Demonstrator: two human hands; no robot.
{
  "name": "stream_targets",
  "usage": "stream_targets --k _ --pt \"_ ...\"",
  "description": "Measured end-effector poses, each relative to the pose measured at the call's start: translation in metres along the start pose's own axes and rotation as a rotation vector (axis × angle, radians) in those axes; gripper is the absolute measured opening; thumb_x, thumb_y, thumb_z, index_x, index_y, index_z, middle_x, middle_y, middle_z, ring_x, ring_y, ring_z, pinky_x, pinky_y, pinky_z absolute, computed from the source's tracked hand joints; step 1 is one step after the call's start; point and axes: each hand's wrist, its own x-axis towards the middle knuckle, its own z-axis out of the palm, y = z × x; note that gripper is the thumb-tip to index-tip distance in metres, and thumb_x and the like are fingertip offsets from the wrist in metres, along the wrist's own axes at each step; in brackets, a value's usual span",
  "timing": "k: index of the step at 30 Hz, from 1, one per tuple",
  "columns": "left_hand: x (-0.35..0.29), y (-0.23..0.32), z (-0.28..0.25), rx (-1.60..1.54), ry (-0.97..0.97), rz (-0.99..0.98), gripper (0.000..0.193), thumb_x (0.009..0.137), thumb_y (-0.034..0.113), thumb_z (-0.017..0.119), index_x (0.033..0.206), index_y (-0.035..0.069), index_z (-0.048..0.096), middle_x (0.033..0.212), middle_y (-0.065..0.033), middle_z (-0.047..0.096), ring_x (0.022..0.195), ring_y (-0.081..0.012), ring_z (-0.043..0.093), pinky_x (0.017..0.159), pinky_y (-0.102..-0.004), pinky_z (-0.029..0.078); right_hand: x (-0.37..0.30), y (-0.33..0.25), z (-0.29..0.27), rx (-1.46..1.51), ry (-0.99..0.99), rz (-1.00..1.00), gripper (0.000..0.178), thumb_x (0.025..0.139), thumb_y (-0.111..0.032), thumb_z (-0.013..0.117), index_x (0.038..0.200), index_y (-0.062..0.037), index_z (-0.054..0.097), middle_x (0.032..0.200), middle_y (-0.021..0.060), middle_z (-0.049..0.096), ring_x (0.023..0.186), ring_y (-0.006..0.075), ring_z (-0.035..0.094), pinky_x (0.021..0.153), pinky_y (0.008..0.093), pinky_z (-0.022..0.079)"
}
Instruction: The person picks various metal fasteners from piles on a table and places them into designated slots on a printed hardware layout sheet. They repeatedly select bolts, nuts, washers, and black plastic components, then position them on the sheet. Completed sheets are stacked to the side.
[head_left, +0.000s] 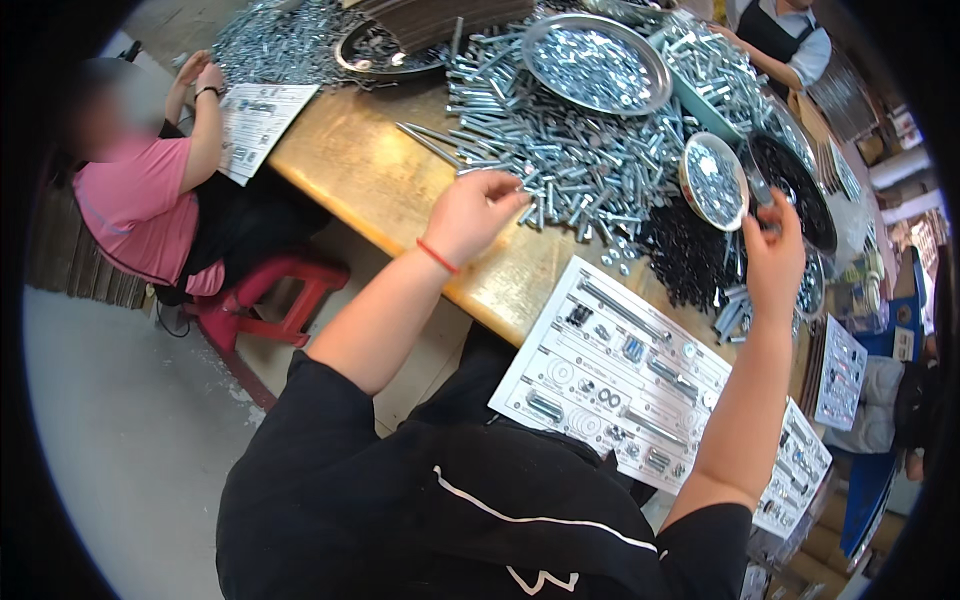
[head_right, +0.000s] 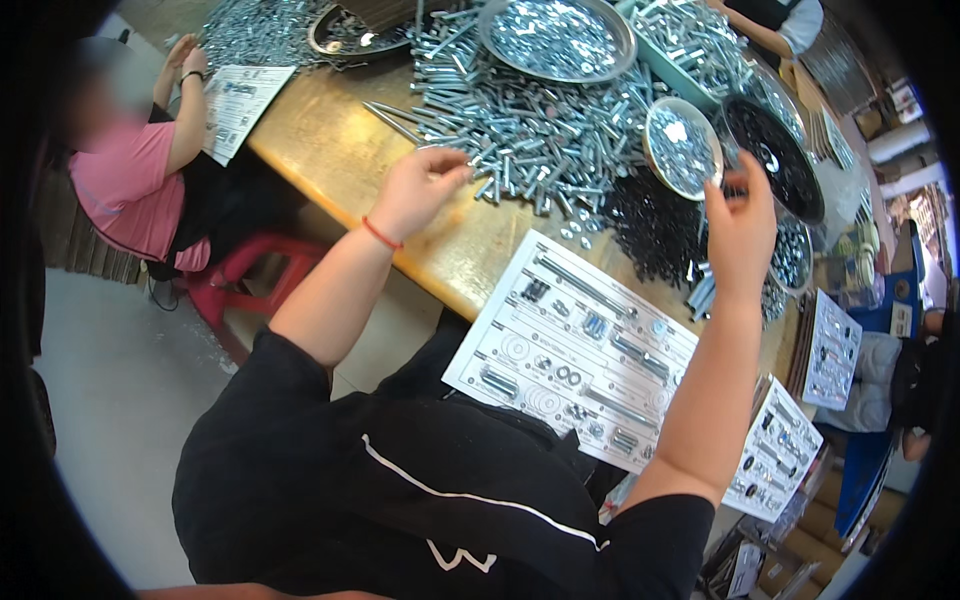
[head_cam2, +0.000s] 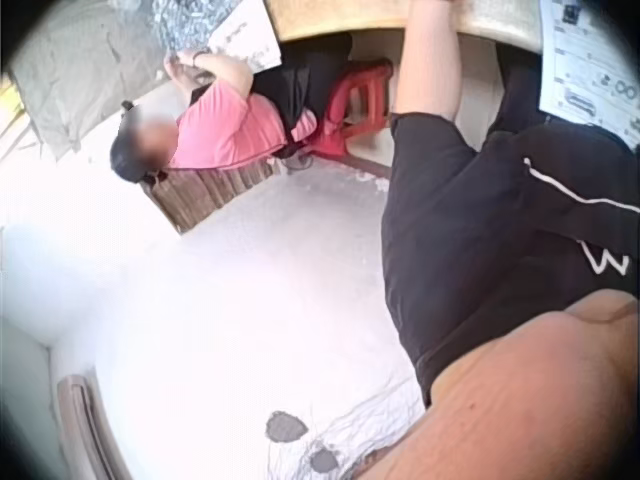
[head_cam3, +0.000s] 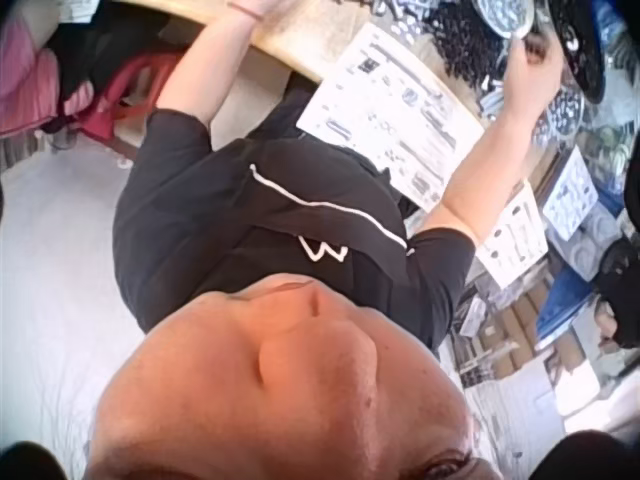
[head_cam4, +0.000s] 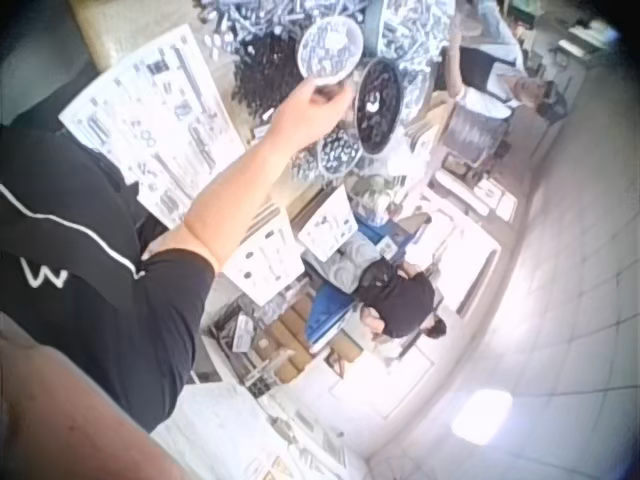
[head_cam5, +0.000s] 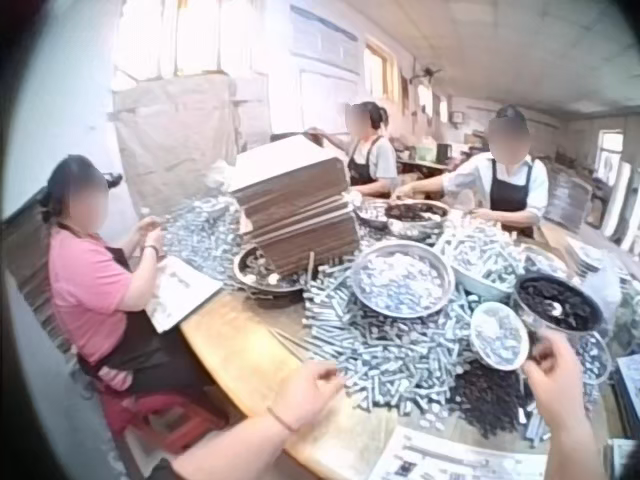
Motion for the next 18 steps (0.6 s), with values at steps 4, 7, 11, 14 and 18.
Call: stream_targets --k 4,7,11,14,18 --pt "0.067 -0.041 -0.035 0.561 0.199 0.157 0.021 0.083 0.02 0.066 0.101 0.011 0.072 0.104 -0.0111 0.067 0.098 -0.0296 0.064 0.084 -0.0411 0.052 -0.064 0.013 -0.004 0.205 -0.107 0.105 0.042 0.084 -0.002 0.067 0.126 -0.0041 0.059 0.101 0.0048 0.061 0.067 0.0061 0.05 0.061 0.0212 0.043" --pt "0.105 -0.069 -0.054 0.816 0.105 0.076 0.023 0.084 0.016 0.064 0.105 0.011 0.071 0.105 -0.0117 0.068 0.1 -0.0322 0.062 0.087 -0.0397 0.051 -0.108 0.032 -0.009 0.241 -0.175 0.177 0.041 0.086 0.0 0.066 0.126 -0.0027 0.059 0.1 0.0021 0.061 0.069 0.0046 0.048 0.063 0.0189 0.041" --pt "0.128 -0.062 -0.066 0.858 -0.332 0.062 0.025 0.083 0.012 0.064 0.107 0.013 0.071 0.107 -0.0113 0.068 0.1 -0.0319 0.063 0.086 -0.0398 0.051 -0.158 0.052 -0.029 0.261 -0.194 0.295 0.037 0.087 0.002 0.064 0.123 -0.0021 0.06 0.101 0.0025 0.061 0.073 0.0051 0.048 0.065 0.0188 0.041" --pt "0.136 -0.057 -0.067 0.932 -0.465 0.091 0.026 0.082 0.011 0.065 0.107 0.012 0.07 0.106 -0.0116 0.068 0.1 -0.0315 0.063 0.085 -0.0401 0.051 -0.184 0.051 -0.039 0.27 -0.179 0.377 0.034 0.086 0.003 0.063 0.12 -0.0019 0.061 0.101 0.0028 0.061 0.073 0.0057 0.049 0.065 0.0196 0.042" --pt "0.135 -0.067 -0.077 1.049 -0.407 0.33 0.025 0.078 0.013 0.069 0.103 0.011 0.069 0.104 -0.0087 0.065 0.102 -0.0296 0.062 0.085 -0.04 0.051 -0.202 0.048 -0.047 0.289 -0.145 0.376 0.031 0.084 0.004 0.064 0.115 -0.002 0.062 0.099 0.0033 0.061 0.07 0.0061 0.049 0.062 0.0198 0.042"
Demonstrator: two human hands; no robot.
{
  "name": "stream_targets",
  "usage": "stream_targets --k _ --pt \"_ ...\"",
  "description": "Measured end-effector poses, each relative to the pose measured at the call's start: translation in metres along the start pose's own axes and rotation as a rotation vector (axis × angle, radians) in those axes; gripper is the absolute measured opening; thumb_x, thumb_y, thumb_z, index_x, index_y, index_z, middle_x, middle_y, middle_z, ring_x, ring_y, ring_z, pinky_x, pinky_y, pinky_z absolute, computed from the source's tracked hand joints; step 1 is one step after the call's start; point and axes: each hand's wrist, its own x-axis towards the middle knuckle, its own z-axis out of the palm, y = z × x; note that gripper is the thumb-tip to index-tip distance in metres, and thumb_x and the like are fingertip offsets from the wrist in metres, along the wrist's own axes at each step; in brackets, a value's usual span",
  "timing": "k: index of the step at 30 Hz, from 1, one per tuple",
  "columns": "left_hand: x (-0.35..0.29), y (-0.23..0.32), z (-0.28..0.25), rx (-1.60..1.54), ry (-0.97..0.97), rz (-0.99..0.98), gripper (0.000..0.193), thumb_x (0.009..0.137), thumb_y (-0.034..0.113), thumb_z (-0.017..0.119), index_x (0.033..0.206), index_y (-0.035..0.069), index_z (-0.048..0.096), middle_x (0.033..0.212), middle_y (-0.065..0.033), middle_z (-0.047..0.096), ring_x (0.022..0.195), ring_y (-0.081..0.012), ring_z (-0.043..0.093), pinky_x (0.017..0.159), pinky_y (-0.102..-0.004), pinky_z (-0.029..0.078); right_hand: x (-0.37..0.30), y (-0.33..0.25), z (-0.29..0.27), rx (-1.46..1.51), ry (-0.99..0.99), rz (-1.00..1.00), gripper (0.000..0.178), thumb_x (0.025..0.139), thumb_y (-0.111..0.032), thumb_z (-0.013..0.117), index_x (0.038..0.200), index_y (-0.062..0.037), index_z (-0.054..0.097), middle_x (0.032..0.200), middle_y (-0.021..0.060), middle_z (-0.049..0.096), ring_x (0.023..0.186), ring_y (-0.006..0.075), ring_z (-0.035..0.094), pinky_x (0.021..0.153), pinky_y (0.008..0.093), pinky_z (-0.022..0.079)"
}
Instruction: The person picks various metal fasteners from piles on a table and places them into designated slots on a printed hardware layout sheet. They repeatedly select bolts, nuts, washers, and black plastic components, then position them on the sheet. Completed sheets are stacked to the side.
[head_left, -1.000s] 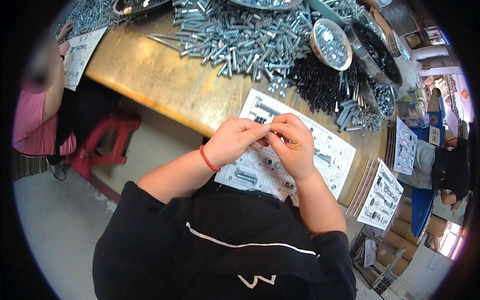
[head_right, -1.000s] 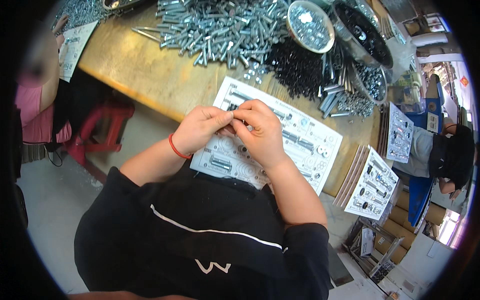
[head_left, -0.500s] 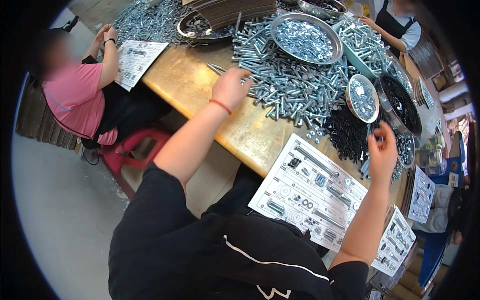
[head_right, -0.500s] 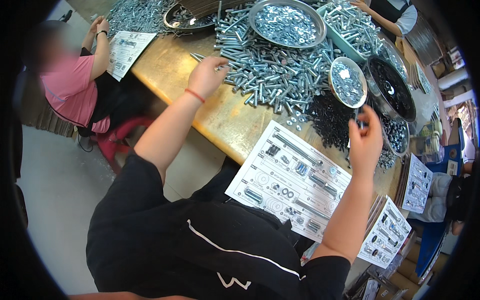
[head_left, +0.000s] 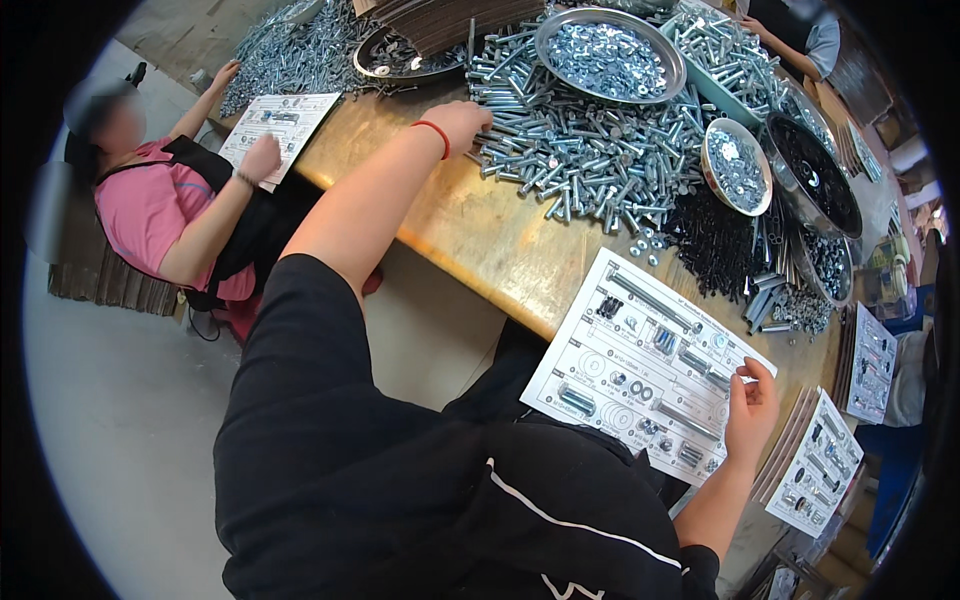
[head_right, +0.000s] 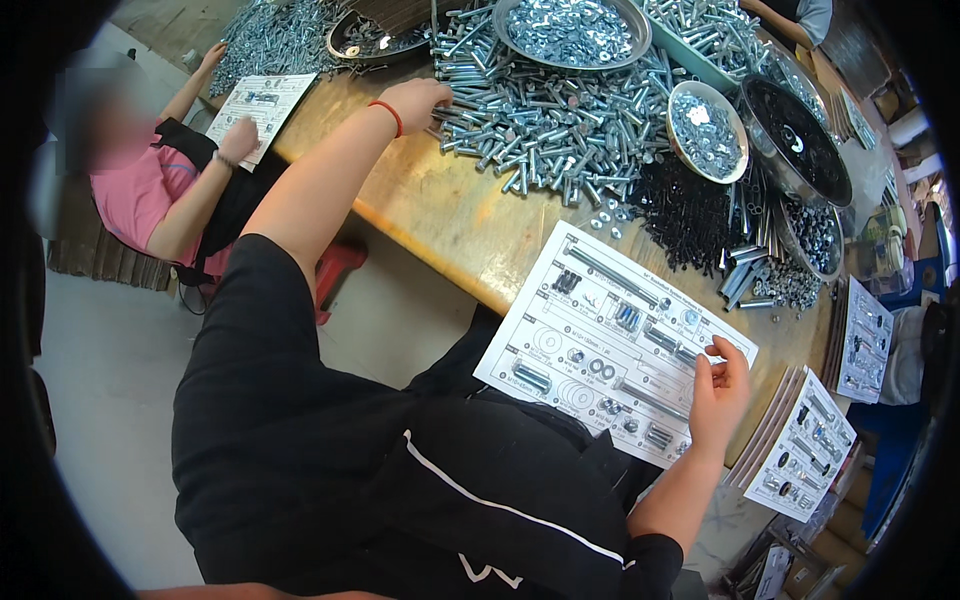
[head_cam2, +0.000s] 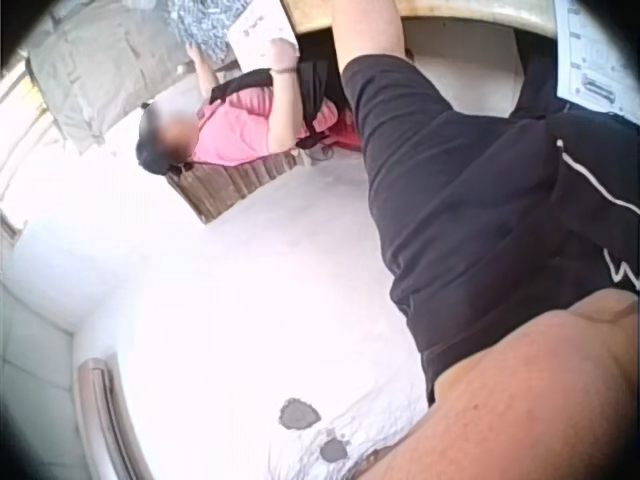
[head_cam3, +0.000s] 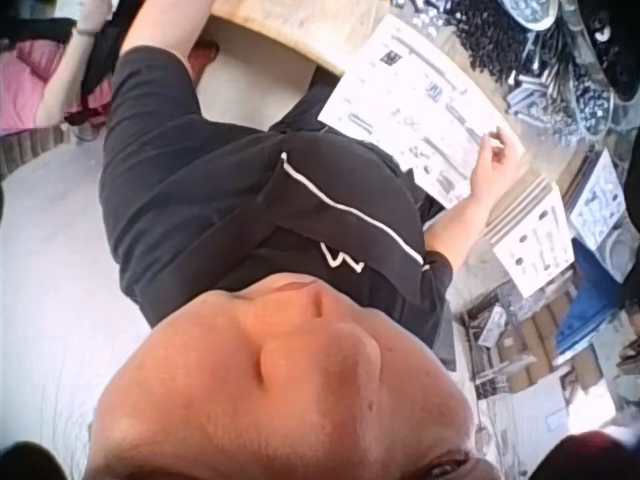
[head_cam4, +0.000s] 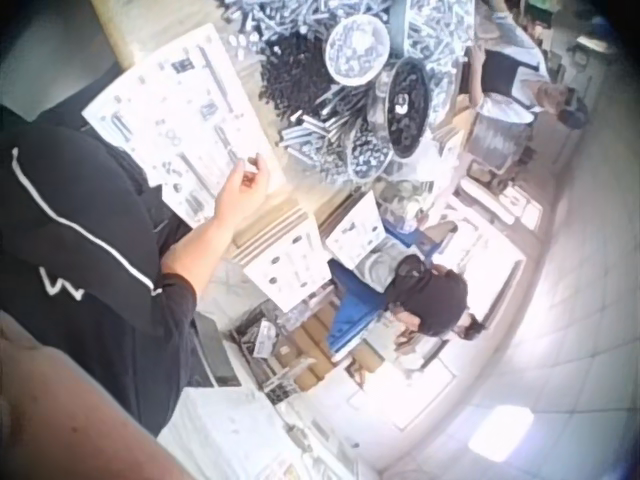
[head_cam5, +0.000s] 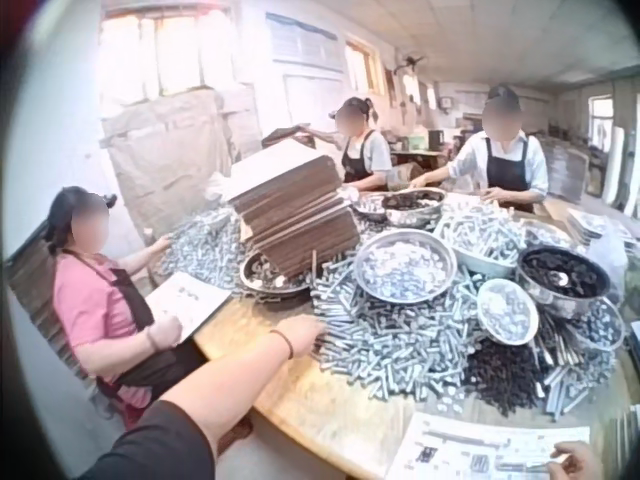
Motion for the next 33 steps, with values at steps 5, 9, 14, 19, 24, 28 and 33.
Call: stream_targets --k 5,9,14,19,24,28,33 --pt "0.01 -0.005 0.007 0.168 -0.131 0.032 0.015 0.08 0.019 0.066 0.093 0.012 0.07 0.101 -0.008 0.063 0.102 -0.0287 0.06 0.084 -0.0408 0.051 -0.004 -0.006 0.002 -0.197 0.038 -0.05 0.03 0.084 0.002 0.065 0.114 -0.0016 0.064 0.097 0.002 0.062 0.068 0.0067 0.048 0.062 0.0213 0.042" --pt "0.007 -0.017 0.01 0.227 0.009 0.063 0.02 0.083 0.024 0.063 0.097 0.01 0.069 0.1 -0.009 0.063 0.1 -0.0296 0.061 0.084 -0.0421 0.051 -0.002 -0.013 0.007 -0.025 -0.015 -0.07 0.029 0.085 0.001 0.065 0.113 -0.001 0.064 0.098 0.0017 0.062 0.07 0.0061 0.048 0.063 0.0201 0.043" --pt "-0.02 0.014 -0.023 -0.243 0.537 -0.082 0.022 0.092 0.026 0.059 0.103 0.007 0.063 0.094 -0.0096 0.068 0.086 -0.0273 0.065 0.073 -0.0379 0.052 -0.011 -0.016 0.005 -0.003 0.016 -0.067 0.024 0.084 0.001 0.065 0.108 -0.0016 0.066 0.096 0.0029 0.063 0.069 0.0057 0.051 0.06 0.0196 0.042" --pt "-0.081 0.155 -0.034 -1.378 0.425 0.165 0.015 0.094 0.005 0.059 0.108 0.0 0.058 0.088 -0.0089 0.066 0.079 -0.0139 0.064 0.071 -0.0265 0.053 -0.015 -0.045 0.059 -0.156 -0.022 -0.29 0.025 0.079 -0.003 0.07 0.103 -0.0032 0.066 0.108 0.0121 0.063 0.099 0.027 0.061 0.086 0.0347 0.05" --pt "-0.127 0.262 -0.01 -1.828 -0.223 -0.009 0.014 0.09 0.003 0.063 0.104 0.001 0.06 0.086 -0.0092 0.07 0.075 -0.012 0.065 0.067 -0.023 0.052 -0.014 -0.058 0.089 -0.194 -0.219 -0.253 0.023 0.08 -0.009 0.071 0.103 -0.0066 0.067 0.098 0.0096 0.065 0.097 0.0302 0.06 0.081 0.0373 0.05" --pt "-0.137 0.262 0.022 -1.866 -0.316 -0.211 0.017 0.087 0.003 0.068 0.104 0.001 0.064 0.087 -0.0076 0.069 0.074 -0.0109 0.063 0.066 -0.0242 0.051 -0.016 -0.021 0.07 -0.386 -0.248 -0.263 0.016 0.081 -0.01 0.069 0.097 -0.0084 0.07 0.083 0.0063 0.063 0.086 0.0286 0.06 0.073 0.0377 0.049" --pt "-0.142 0.265 0.034 -0.821 0.246 0.198 0.015 0.071 0.012 0.077 0.085 0.008 0.073 0.081 -0.0039 0.063 0.079 -0.0234 0.061 0.07 -0.0354 0.05 -0.023 -0.002 0.072 -0.447 -0.198 -0.321 0.016 0.076 -0.007 0.072 0.092 -0.0078 0.07 0.088 0.0053 0.061 0.088 0.0272 0.059 0.074 0.0367 0.05"
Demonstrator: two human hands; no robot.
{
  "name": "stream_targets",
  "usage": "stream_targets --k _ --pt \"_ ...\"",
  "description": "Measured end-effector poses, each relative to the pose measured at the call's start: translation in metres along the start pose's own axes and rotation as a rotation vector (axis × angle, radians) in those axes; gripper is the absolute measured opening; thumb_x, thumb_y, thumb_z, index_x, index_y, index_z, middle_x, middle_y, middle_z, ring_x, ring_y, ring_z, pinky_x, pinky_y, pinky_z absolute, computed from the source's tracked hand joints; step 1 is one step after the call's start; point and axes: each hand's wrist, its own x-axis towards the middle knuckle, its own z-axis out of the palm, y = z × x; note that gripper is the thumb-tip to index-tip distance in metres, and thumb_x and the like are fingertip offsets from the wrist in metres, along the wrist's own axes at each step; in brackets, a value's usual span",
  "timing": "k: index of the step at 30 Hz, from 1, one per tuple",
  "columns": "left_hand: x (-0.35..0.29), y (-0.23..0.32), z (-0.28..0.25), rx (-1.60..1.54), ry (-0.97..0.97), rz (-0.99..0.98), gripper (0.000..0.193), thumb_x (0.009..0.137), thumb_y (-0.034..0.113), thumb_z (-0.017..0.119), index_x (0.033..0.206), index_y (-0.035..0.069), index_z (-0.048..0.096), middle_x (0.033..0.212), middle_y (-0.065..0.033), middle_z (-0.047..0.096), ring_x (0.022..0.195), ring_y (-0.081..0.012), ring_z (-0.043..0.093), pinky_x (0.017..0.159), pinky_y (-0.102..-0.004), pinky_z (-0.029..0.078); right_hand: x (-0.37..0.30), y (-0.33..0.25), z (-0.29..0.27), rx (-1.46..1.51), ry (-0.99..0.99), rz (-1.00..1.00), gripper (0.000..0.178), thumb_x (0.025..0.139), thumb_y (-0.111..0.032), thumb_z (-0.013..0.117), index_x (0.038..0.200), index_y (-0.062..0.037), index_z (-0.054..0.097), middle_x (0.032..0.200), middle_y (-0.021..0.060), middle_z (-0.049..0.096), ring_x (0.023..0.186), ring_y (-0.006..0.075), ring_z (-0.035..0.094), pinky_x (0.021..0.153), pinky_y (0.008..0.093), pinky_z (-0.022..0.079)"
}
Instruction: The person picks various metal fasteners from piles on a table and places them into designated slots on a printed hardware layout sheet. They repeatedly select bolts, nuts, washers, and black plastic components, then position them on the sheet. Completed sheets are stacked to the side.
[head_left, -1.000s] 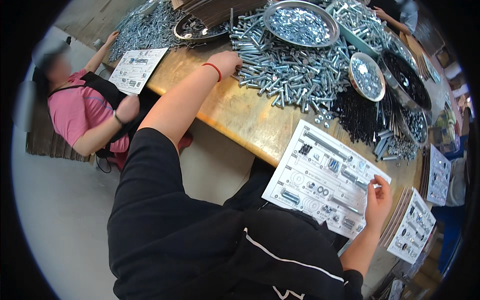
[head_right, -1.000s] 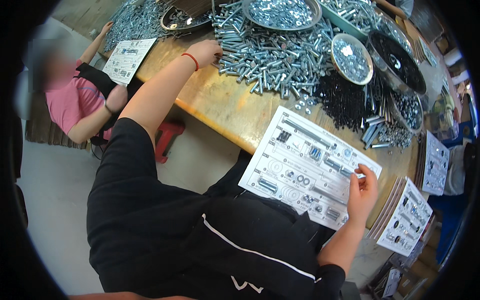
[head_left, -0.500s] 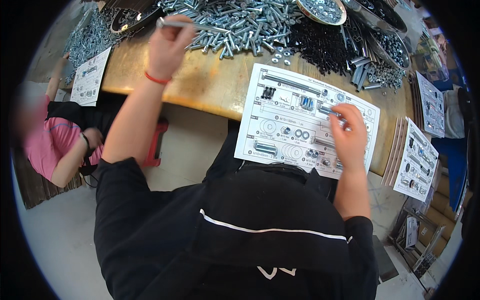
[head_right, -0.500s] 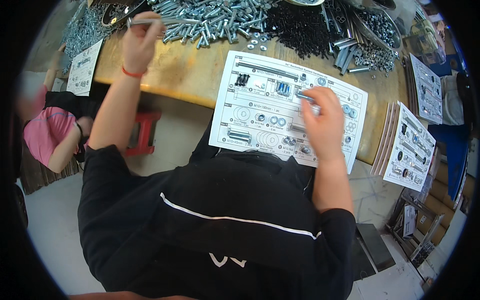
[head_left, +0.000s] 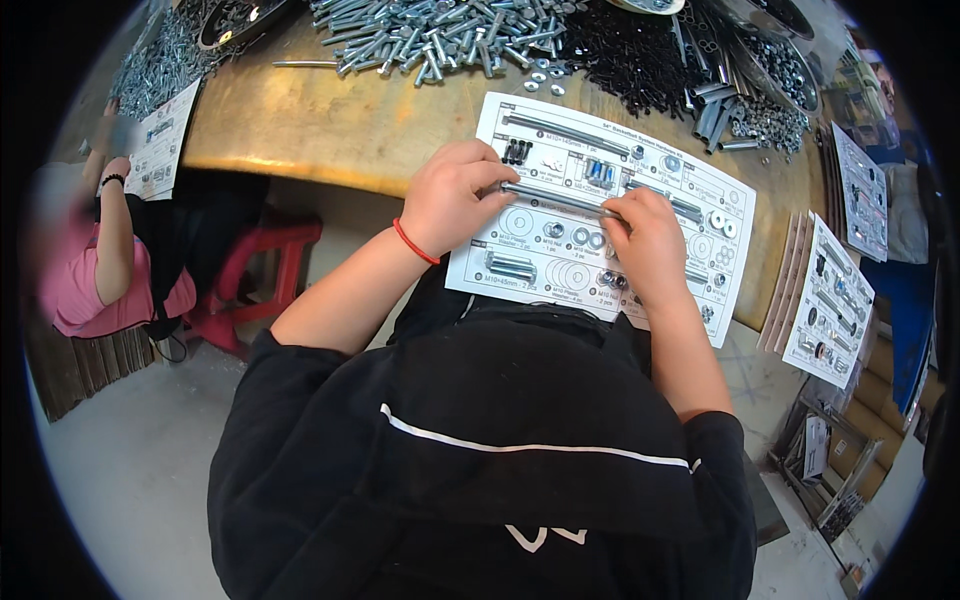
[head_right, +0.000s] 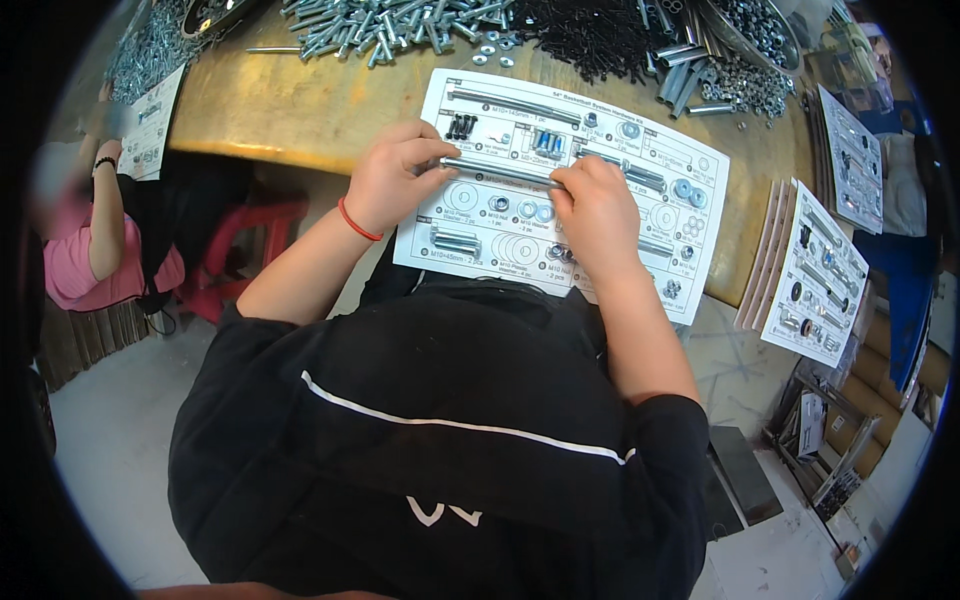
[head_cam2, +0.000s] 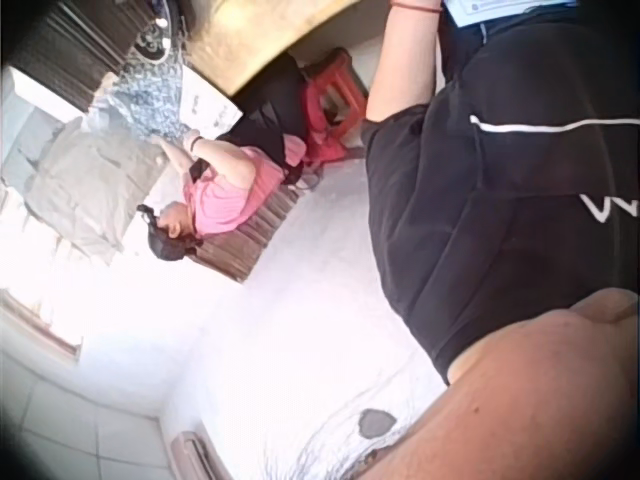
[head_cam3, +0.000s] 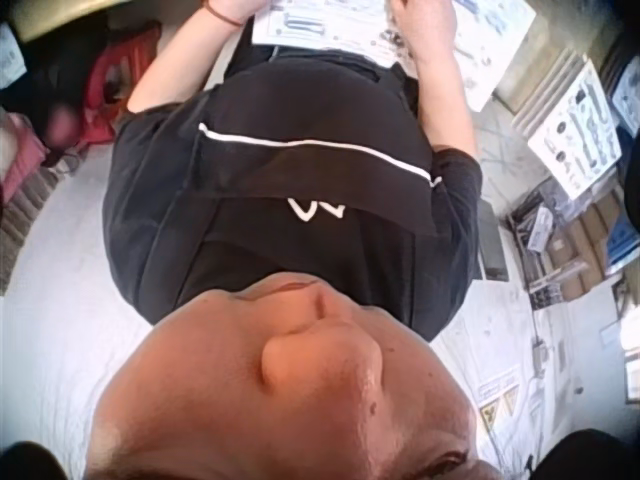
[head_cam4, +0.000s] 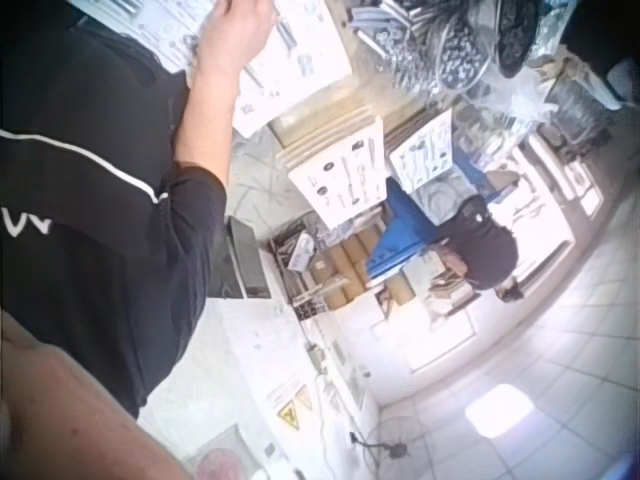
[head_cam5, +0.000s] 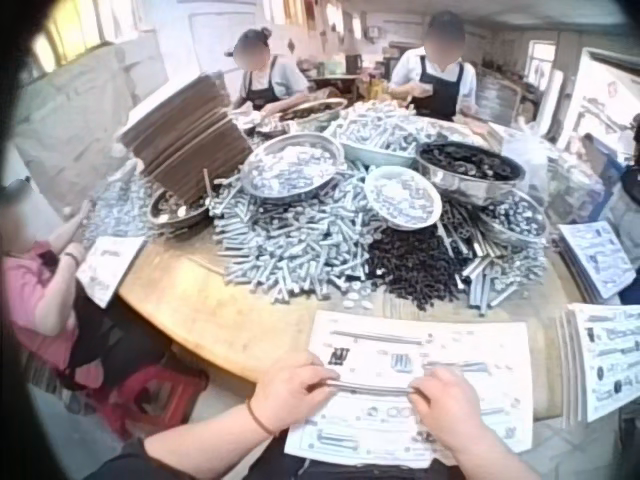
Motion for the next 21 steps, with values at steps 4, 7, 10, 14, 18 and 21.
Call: stream_targets --k 4,7,10,14,18,21 --pt "-0.001 -0.001 -0.001 0.017 -0.049 -0.038 0.021 0.072 0.012 0.077 0.091 0.007 0.072 0.084 -0.0054 0.064 0.079 -0.0233 0.06 0.071 -0.0349 0.05 -0.004 0.011 -0.007 0.014 -0.001 0.076 0.016 0.075 -0.007 0.072 0.091 -0.0054 0.069 0.088 0.0075 0.061 0.088 0.0282 0.06 0.075 0.0379 0.05" --pt "-0.002 0.0 -0.009 -0.088 -0.116 -0.124 0.023 0.072 0.01 0.077 0.093 0.005 0.071 0.084 -0.0072 0.064 0.079 -0.0219 0.06 0.07 -0.0342 0.05 -0.009 0.018 -0.012 0.111 -0.041 0.19 0.016 0.076 -0.007 0.071 0.092 -0.0044 0.069 0.088 0.0088 0.061 0.087 0.0289 0.061 0.075 0.038 0.05" --pt "-0.005 -0.003 -0.006 -0.148 -0.054 -0.153 0.022 0.073 0.006 0.077 0.094 0.003 0.07 0.084 -0.008 0.064 0.072 -0.0201 0.061 0.066 -0.0321 0.051 -0.011 0.023 -0.006 0.155 0.004 0.189 0.016 0.078 -0.004 0.07 0.093 -0.0018 0.067 0.087 0.0094 0.061 0.079 0.0249 0.061 0.071 0.0337 0.05" --pt "-0.004 -0.003 0.0 -0.111 -0.02 -0.133 0.021 0.073 0.004 0.076 0.093 0.003 0.07 0.084 -0.0089 0.064 0.068 -0.0202 0.061 0.063 -0.0307 0.05 -0.009 0.024 -0.009 0.109 0.009 0.171 0.014 0.079 -0.002 0.07 0.093 -0.0003 0.066 0.085 0.0093 0.06 0.075 0.0215 0.062 0.068 0.0306 0.05" --pt "-0.009 -0.011 -0.004 -0.181 0.016 -0.067 0.025 0.073 0.001 0.077 0.097 0.002 0.069 0.081 -0.0065 0.062 0.066 -0.0149 0.059 0.059 -0.0252 0.047 -0.001 0.026 -0.024 0.258 -0.048 0.292 0.017 0.08 -0.01 0.07 0.097 -0.0054 0.068 0.087 0.0094 0.062 0.082 0.0269 0.062 0.073 0.0373 0.049" --pt "-0.012 -0.031 -0.004 -0.315 0.169 -0.097 0.028 0.076 -0.002 0.076 0.103 0.001 0.067 0.08 -0.003 0.06 0.066 -0.0088 0.054 0.058 -0.0215 0.044 0.028 0.069 -0.049 -0.019 0.15 0.251 0.022 0.081 -0.011 0.069 0.102 -0.0074 0.068 0.091 0.0085 0.063 0.086 0.0271 0.062 0.076 0.0382 0.05"
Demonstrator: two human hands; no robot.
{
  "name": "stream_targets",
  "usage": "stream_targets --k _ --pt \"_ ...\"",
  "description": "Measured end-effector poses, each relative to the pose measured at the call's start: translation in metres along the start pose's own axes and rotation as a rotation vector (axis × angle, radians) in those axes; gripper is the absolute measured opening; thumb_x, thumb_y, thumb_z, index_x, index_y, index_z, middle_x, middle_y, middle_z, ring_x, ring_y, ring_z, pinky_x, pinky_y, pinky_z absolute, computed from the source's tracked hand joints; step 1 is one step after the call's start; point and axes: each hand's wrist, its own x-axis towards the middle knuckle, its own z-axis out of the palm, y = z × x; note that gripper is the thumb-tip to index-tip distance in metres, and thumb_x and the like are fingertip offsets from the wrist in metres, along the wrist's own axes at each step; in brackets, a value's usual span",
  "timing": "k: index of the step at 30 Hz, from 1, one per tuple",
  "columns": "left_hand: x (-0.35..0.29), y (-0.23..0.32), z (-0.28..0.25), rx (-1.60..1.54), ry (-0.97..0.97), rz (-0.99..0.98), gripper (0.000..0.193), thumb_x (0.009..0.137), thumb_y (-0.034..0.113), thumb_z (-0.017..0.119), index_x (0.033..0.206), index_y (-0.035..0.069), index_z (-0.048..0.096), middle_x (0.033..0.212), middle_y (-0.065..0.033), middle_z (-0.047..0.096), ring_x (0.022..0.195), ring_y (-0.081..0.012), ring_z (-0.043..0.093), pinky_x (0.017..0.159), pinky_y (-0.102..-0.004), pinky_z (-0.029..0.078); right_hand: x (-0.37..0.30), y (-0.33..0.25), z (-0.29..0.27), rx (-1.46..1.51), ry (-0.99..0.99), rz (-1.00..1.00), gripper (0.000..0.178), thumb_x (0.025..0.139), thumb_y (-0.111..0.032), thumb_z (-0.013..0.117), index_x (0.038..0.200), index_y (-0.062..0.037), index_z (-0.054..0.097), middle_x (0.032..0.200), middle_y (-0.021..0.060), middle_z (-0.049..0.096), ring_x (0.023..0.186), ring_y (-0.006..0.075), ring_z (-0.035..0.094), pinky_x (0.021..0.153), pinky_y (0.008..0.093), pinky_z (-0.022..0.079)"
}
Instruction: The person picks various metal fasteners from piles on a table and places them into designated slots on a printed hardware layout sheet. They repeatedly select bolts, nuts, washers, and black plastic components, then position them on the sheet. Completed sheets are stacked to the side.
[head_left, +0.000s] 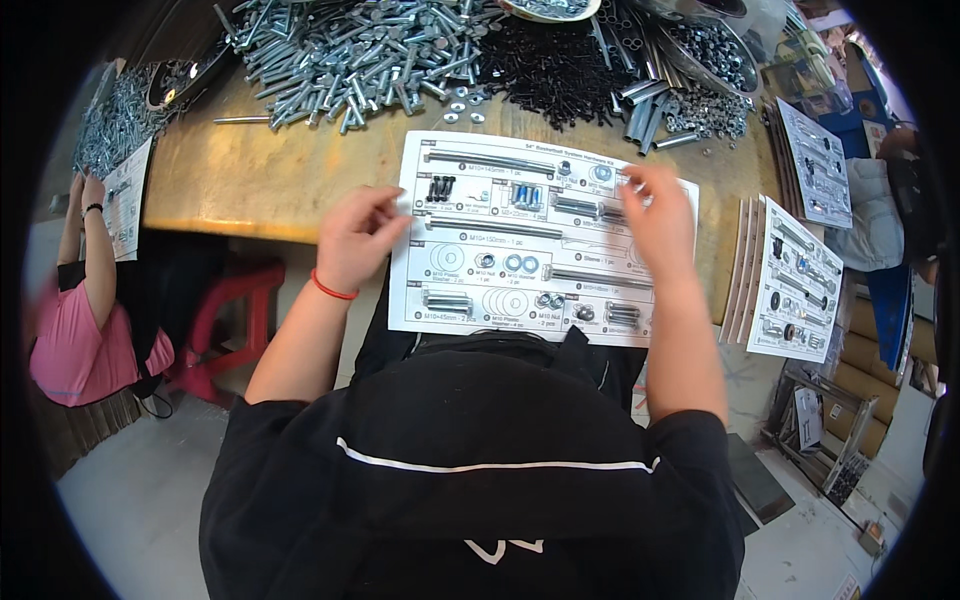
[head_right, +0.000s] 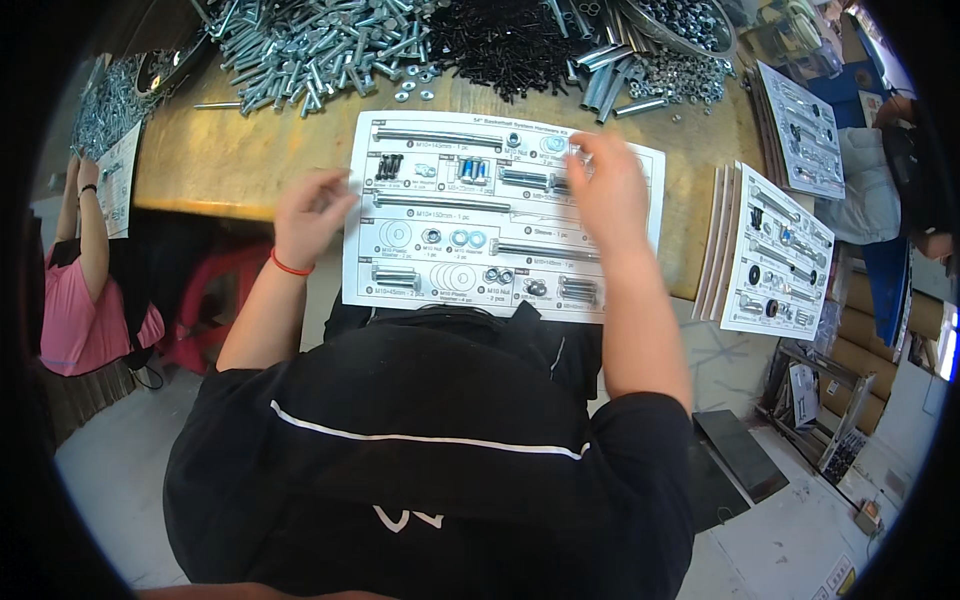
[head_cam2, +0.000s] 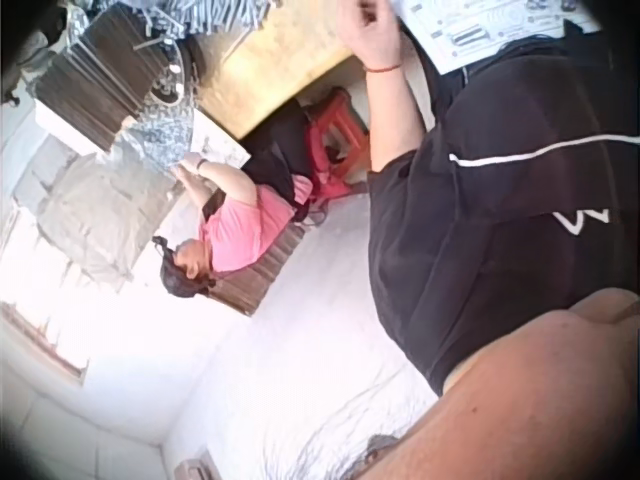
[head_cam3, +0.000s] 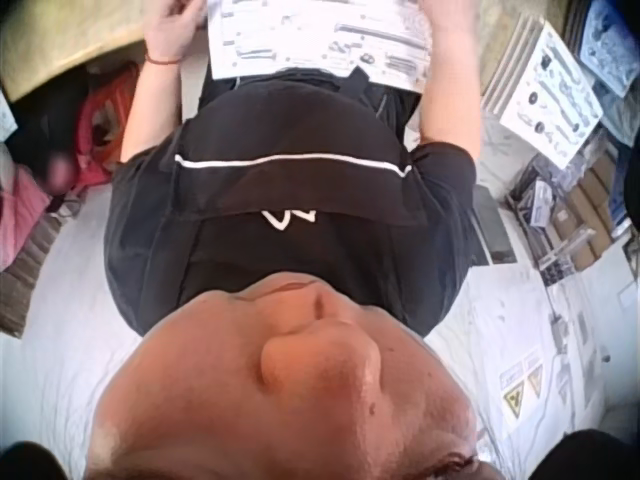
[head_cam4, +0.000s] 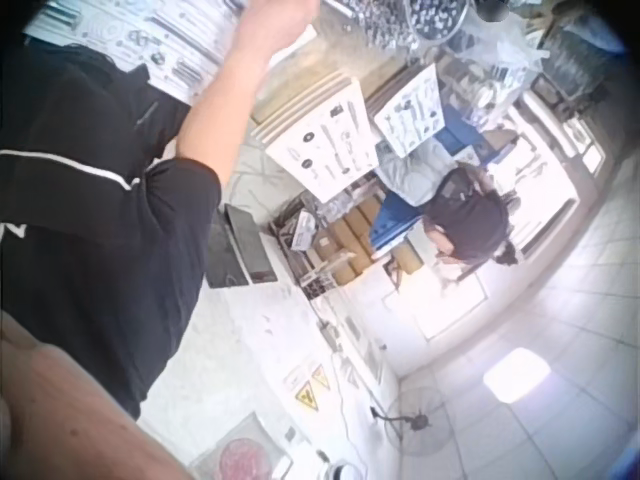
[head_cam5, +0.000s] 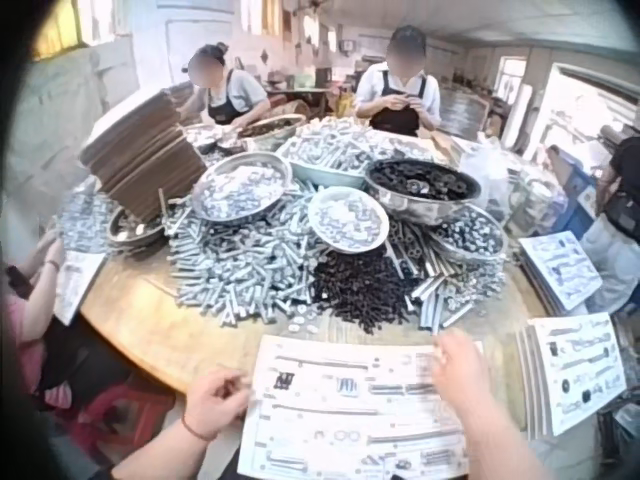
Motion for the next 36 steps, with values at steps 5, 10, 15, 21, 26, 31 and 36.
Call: stream_targets --k 5,10,15,21,26,31,36 --pt "0.008 -0.016 0.004 0.043 0.187 -0.108 0.019 0.083 0.004 0.073 0.101 0.0 0.067 0.079 -0.004 0.061 0.065 -0.0096 0.056 0.059 -0.0237 0.046 0.062 0.036 -0.003 -0.513 -0.049 -0.132 0.027 0.085 -0.009 0.058 0.11 -0.0145 0.067 0.098 0.0098 0.063 0.092 0.0288 0.061 0.077 0.0376 0.051" --pt "0.004 -0.021 0.006 0.1 0.196 -0.12 0.017 0.086 0.012 0.071 0.097 0.0 0.069 0.079 -0.0077 0.065 0.067 -0.0129 0.061 0.062 -0.0262 0.049 0.075 0.05 -0.006 -0.557 -0.06 -0.337 0.028 0.084 -0.008 0.056 0.104 -0.0201 0.07 0.09 0.003 0.06 0.088 0.0243 0.062 0.073 0.0387 0.053" --pt "0.006 -0.015 0.006 0.196 0.182 -0.135 0.016 0.087 0.015 0.071 0.093 0.0 0.069 0.078 -0.0075 0.066 0.067 -0.0131 0.062 0.062 -0.0258 0.049 0.072 0.062 -0.006 -0.479 -0.001 -0.395 0.025 0.083 -0.008 0.056 0.099 -0.0201 0.071 0.088 0.001 0.058 0.087 0.0222 0.062 0.07 0.0377 0.053" --pt "0.006 -0.017 0.008 0.223 0.191 -0.113 0.015 0.087 0.015 0.071 0.092 0.001 0.07 0.077 -0.0075 0.066 0.066 -0.0136 0.062 0.062 -0.026 0.05 0.071 0.066 -0.009 -0.538 -0.012 -0.404 0.024 0.083 -0.006 0.054 0.102 -0.0184 0.064 0.095 0.0016 0.058 0.095 0.0238 0.061 0.075 0.0373 0.052" --pt "0.006 -0.012 0.008 0.284 0.211 -0.078 0.016 0.087 0.016 0.07 0.091 0.001 0.07 0.076 -0.0084 0.067 0.066 -0.0149 0.064 0.062 -0.027 0.05 0.068 0.078 -0.017 -0.528 -0.058 -0.47 0.023 0.082 -0.004 0.055 0.099 -0.0158 0.065 0.107 0.0006 0.06 0.101 0.0235 0.06 0.079 0.037 0.052" --pt "0.006 -0.011 0.008 0.355 0.235 -0.045 0.017 0.086 0.018 0.07 0.088 0.002 0.071 0.076 -0.0092 0.068 0.067 -0.0183 0.065 0.063 -0.0294 0.051 0.066 0.082 -0.025 -0.559 -0.074 -0.455 0.024 0.082 -0.004 0.055 0.098 -0.0133 0.07 0.119 0.002 0.062 0.105 0.0244 0.061 0.084 0.0371 0.052" --pt "0.007 -0.01 0.007 0.396 0.245 -0.044 0.018 0.086 0.022 0.069 0.088 0.004 0.072 0.078 -0.0094 0.069 0.069 -0.0206 0.066 0.064 -0.0311 0.051 0.082 0.079 -0.025 -0.617 -0.129 -0.532 0.022 0.081 -0.008 0.059 0.099 -0.0164 0.069 0.103 0.0028 0.06 0.095 0.026 0.062 0.078 0.0383 0.053"
